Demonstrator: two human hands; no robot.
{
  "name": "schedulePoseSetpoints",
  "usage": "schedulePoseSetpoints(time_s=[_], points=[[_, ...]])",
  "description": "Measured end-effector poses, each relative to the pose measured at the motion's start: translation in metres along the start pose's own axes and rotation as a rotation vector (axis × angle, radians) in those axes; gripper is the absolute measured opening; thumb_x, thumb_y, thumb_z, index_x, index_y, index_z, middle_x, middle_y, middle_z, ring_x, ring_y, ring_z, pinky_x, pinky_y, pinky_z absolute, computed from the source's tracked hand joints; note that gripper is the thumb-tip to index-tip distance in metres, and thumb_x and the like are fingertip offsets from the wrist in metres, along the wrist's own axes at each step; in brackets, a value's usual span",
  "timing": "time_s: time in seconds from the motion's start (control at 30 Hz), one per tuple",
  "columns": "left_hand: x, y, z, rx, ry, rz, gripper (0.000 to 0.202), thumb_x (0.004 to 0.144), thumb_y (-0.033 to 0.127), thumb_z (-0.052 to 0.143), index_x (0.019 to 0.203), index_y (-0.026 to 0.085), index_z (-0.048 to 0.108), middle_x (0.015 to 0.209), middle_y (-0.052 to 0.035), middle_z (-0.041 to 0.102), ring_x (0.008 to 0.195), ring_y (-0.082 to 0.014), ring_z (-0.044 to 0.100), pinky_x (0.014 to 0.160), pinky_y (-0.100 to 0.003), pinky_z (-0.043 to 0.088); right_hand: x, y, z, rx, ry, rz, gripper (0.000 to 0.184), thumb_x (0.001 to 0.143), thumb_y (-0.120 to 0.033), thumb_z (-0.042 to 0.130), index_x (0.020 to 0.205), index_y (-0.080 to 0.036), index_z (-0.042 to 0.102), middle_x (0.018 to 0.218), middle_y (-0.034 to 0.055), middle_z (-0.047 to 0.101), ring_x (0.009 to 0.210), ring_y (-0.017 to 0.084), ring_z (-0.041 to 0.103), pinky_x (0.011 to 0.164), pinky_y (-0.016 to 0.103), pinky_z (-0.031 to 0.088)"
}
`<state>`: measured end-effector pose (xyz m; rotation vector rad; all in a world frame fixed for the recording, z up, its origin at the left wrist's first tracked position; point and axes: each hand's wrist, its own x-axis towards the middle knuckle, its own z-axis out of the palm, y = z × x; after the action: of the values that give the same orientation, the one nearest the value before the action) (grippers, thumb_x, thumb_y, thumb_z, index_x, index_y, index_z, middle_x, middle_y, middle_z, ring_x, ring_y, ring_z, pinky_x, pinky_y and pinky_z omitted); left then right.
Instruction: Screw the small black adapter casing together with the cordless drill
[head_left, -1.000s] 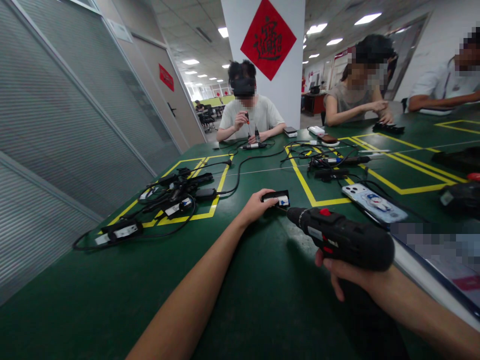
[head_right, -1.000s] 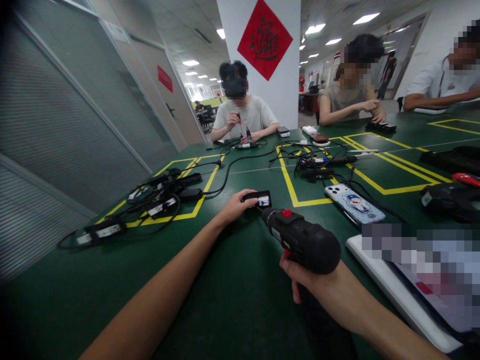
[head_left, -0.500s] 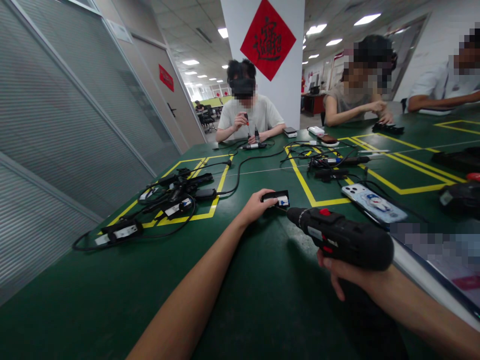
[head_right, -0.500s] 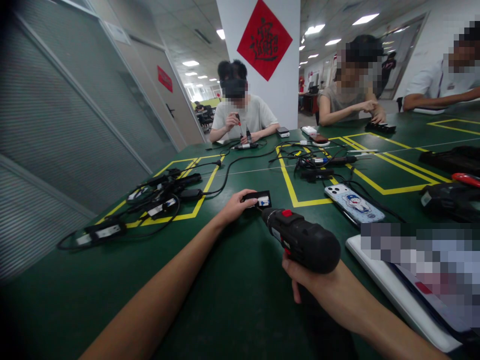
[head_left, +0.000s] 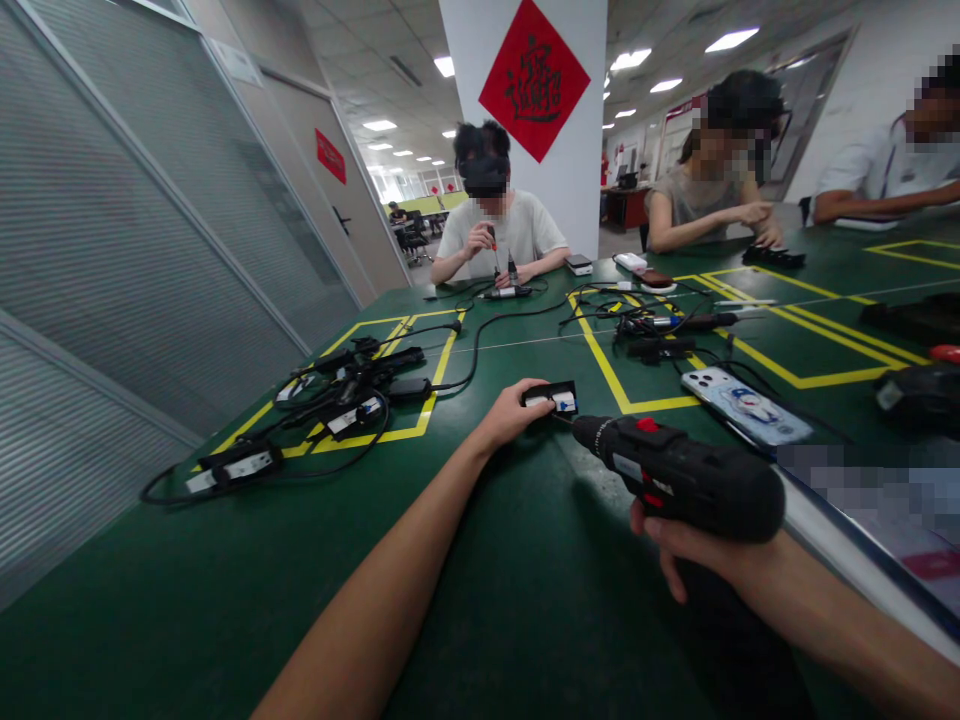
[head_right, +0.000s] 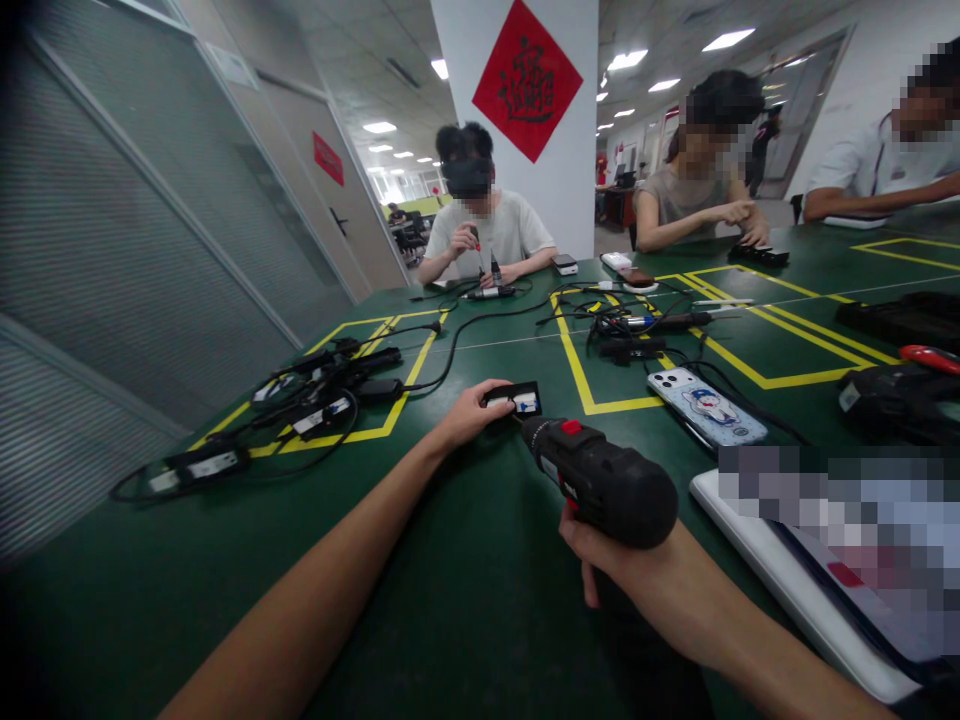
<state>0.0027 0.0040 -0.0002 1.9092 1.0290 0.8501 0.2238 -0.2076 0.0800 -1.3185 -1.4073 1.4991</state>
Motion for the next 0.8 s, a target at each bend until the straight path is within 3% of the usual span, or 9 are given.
schedulePoseSetpoints(time_s=[0.53, 0.8], points=[[-0.0013, 0.0057, -0.0002, 0.036, 0.005, -0.021, 0.051, 0.072, 0.041, 0.061, 0.115, 0.014, 0.054, 0.104, -0.0077, 0.063, 0.086, -0.0167, 0.060, 0.077, -0.029, 0.049, -0.0010, -0.0009, 0.0003, 0.000, 0.016, 0.006, 0.032, 0.083, -0.033, 0.058, 0.113, -0.021, 0.056, 0.078, 0.0036, 0.068, 0.059, 0.018, 0.063, 0.060, 0.034, 0.049], [-0.0004, 0.0026, -0.0009, 0.008, 0.003, -0.001, 0.050, 0.071, 0.040, 0.062, 0.114, 0.014, 0.054, 0.104, -0.0076, 0.063, 0.086, -0.0164, 0.060, 0.078, -0.029, 0.048, -0.0007, -0.0058, 0.0043, 0.054, 0.014, 0.023, 0.044, 0.084, -0.030, 0.057, 0.126, -0.020, 0.048, 0.086, 0.0051, 0.068, 0.057, 0.016, 0.063, 0.058, 0.032, 0.049]])
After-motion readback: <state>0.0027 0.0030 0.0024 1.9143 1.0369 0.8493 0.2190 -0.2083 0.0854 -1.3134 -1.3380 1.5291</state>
